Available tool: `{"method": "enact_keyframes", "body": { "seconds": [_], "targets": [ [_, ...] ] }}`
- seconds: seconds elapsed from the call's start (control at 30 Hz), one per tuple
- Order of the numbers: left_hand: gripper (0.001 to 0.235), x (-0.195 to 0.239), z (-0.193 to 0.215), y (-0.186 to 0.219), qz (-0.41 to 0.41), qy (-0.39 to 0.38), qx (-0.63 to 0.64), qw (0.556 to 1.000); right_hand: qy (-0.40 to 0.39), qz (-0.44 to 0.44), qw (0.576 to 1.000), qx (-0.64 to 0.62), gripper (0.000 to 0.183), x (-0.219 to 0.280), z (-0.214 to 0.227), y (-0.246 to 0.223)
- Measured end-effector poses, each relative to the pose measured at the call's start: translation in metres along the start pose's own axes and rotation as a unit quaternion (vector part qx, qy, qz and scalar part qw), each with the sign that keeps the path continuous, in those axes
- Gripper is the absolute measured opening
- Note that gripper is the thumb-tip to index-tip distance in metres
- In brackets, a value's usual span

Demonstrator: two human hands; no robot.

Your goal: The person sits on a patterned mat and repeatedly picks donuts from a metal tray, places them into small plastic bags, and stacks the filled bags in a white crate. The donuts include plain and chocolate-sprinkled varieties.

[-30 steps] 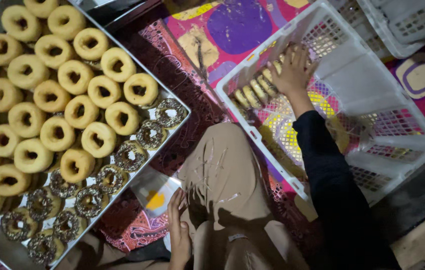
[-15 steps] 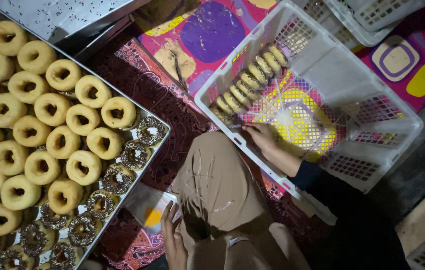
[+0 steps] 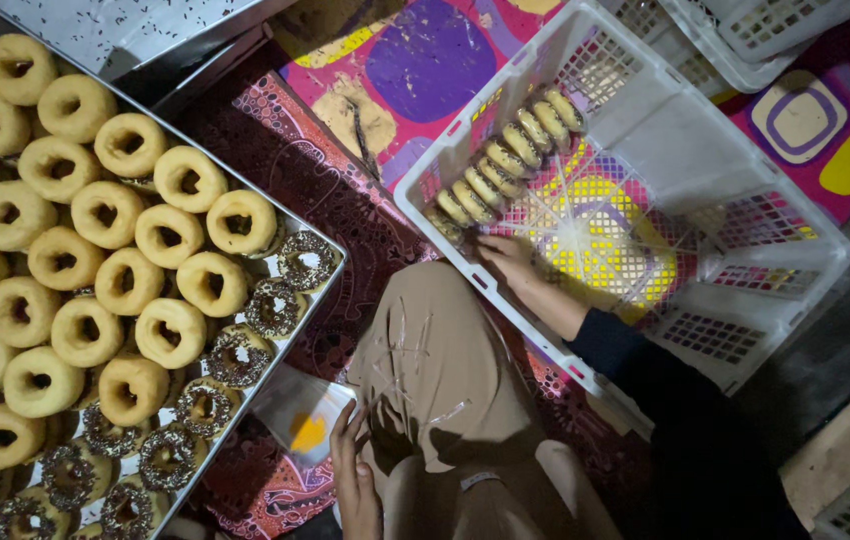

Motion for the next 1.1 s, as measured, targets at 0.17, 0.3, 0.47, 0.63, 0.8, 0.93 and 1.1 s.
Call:
{"method": "enact_keyframes", "body": {
  "seconds": [0.17,0.3,0.47,0.63,0.8,0.93,1.1],
  "targets": [
    [0.083,-0.003,0.001,-0.003,-0.007,-0.01,-0.002,1.0,0.138,0.03,0.984,0.112,0.024,0.027,0.025,-0.019],
    [0.084,-0.002,0.001,-0.008,0.004,-0.014,-0.015,1.0,0.183,0.11,0.976,-0.042,0.03,0.029,0.04,-0.012],
    [0.085,-0.002,0.001,-0.01,0.01,-0.019,-0.039,0.999,0.126,0.051,0.983,-0.124,0.03,0.017,0.025,-0.006],
    [0.084,0.0,-0.003,-0.015,0.017,-0.026,-0.025,0.999,0.111,0.044,0.984,-0.13,0.036,0.01,0.008,-0.032],
    [0.08,-0.003,-0.008,-0.015,-0.005,-0.029,-0.015,0.999,0.113,0.034,0.984,-0.13,0.035,0.003,0.007,-0.036],
    [0.075,-0.005,-0.007,-0.008,-0.017,-0.031,-0.055,0.998,0.137,0.029,0.985,-0.101,0.032,0.013,0.02,-0.033],
    [0.074,-0.006,-0.006,-0.007,0.012,-0.031,-0.02,0.999,0.283,0.055,0.953,-0.09,0.048,0.034,0.062,-0.041]
  ]
}}
Point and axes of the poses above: each hand's wrist, its own x-axis away from the middle knuckle, its own z-axis out of the back of the hand, y = z × x, the point moved 9 cm from there along -x, towards the middle knuckle, and after that the axes turned 13 degrees about -y, right-handed, at the moved point
